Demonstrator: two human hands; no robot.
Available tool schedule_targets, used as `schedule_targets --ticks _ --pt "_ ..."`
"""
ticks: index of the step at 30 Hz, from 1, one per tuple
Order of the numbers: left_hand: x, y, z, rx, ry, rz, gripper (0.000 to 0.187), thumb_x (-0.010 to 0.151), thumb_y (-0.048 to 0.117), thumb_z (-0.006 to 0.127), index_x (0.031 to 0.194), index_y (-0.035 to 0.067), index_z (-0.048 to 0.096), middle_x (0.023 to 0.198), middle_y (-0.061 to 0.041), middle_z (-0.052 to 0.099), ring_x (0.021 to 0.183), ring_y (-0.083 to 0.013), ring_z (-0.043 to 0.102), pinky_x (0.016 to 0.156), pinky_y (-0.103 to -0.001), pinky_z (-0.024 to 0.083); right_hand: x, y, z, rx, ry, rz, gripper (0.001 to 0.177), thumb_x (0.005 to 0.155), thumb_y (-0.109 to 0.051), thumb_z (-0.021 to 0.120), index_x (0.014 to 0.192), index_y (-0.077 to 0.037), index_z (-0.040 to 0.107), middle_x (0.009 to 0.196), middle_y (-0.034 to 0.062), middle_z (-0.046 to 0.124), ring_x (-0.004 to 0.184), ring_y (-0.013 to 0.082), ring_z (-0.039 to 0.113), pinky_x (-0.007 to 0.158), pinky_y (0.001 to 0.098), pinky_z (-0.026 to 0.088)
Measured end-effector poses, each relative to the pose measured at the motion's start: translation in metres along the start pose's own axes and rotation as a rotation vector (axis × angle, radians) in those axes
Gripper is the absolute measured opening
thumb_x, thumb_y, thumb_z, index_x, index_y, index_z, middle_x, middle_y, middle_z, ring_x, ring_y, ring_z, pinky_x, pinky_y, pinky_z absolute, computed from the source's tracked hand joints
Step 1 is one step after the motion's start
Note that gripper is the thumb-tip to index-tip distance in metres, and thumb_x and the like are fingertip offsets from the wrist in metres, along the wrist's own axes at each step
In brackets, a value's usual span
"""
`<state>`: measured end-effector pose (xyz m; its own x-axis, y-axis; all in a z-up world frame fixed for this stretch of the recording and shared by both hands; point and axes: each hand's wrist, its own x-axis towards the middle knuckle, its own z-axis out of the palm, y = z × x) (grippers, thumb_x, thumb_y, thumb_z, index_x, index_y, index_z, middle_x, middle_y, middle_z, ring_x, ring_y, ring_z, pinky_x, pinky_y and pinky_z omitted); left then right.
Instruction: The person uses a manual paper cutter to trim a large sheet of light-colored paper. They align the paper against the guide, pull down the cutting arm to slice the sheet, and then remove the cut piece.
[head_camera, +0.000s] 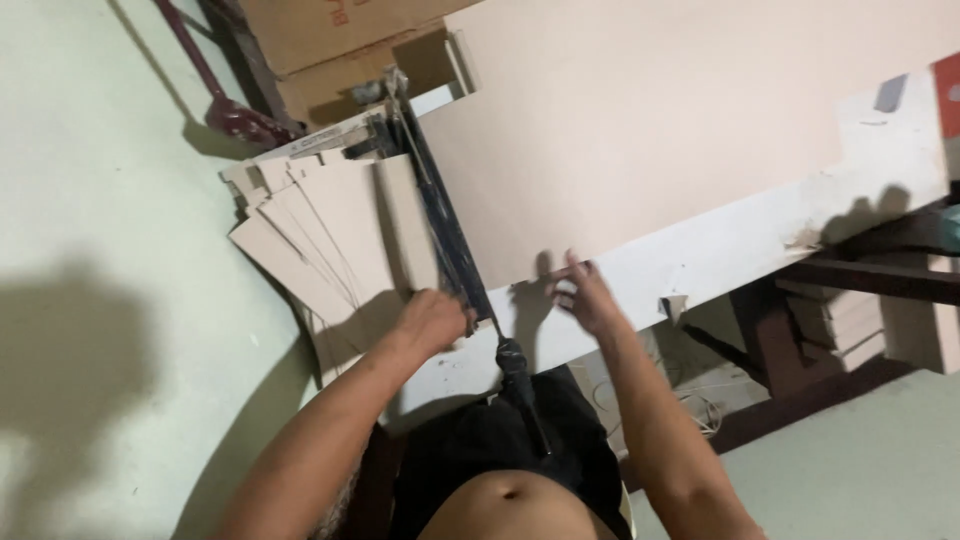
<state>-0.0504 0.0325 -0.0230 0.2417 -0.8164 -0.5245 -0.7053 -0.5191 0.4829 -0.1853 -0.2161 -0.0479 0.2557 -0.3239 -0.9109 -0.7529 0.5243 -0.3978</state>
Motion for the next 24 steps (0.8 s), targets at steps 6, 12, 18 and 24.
schedule_targets --ticks 6,12,18,24 --pt "-0.024 -0.059 0.017 0.290 -0.227 -0.042 0.042 0.077 0.038 0.077 0.115 0.022 0.069 0.123 -0.010 0.052 0.093 -0.0364 0.067 0.074 -0.047 0.048 0.018 0.027 -0.036 0.223 0.074 -0.122 0.065 0.096 -0.039 0.079 0.123 0.005 0.039 0.092 0.0094 0.048 0.059 0.0206 0.064 0.050 0.0318 0.055" --pt "-0.009 0.010 -0.098 0.265 -0.038 -0.392 0.045 0.093 0.035 0.063 0.135 0.020 0.062 0.136 -0.014 0.053 0.132 -0.0364 0.048 0.103 -0.053 0.036 0.000 0.046 -0.001 0.050 -0.047 -0.211 0.033 0.101 -0.025 0.070 0.092 0.006 0.064 0.078 0.0203 0.073 0.068 0.0245 0.074 0.071 0.0363 0.063" --pt "0.039 -0.005 -0.053 -0.076 0.138 -0.578 0.110 0.075 0.054 0.082 0.161 0.013 0.028 0.164 -0.035 0.016 0.151 -0.0556 0.010 0.113 -0.077 -0.005 0.004 0.012 0.020 -0.059 -0.100 -0.294 0.037 0.105 -0.030 0.066 0.095 0.005 0.068 0.084 0.0167 0.070 0.081 0.0279 0.074 0.081 0.0441 0.063" --pt "0.062 -0.012 -0.027 0.096 -0.028 -0.732 0.125 0.072 0.050 0.086 0.163 0.012 0.009 0.167 -0.030 0.001 0.154 -0.0492 0.002 0.110 -0.081 -0.007 -0.068 -0.033 0.034 -0.926 -0.223 -0.103 0.054 0.104 -0.051 0.052 0.105 -0.002 0.076 0.074 0.0155 0.077 0.054 0.0241 0.074 0.058 0.0347 0.062"
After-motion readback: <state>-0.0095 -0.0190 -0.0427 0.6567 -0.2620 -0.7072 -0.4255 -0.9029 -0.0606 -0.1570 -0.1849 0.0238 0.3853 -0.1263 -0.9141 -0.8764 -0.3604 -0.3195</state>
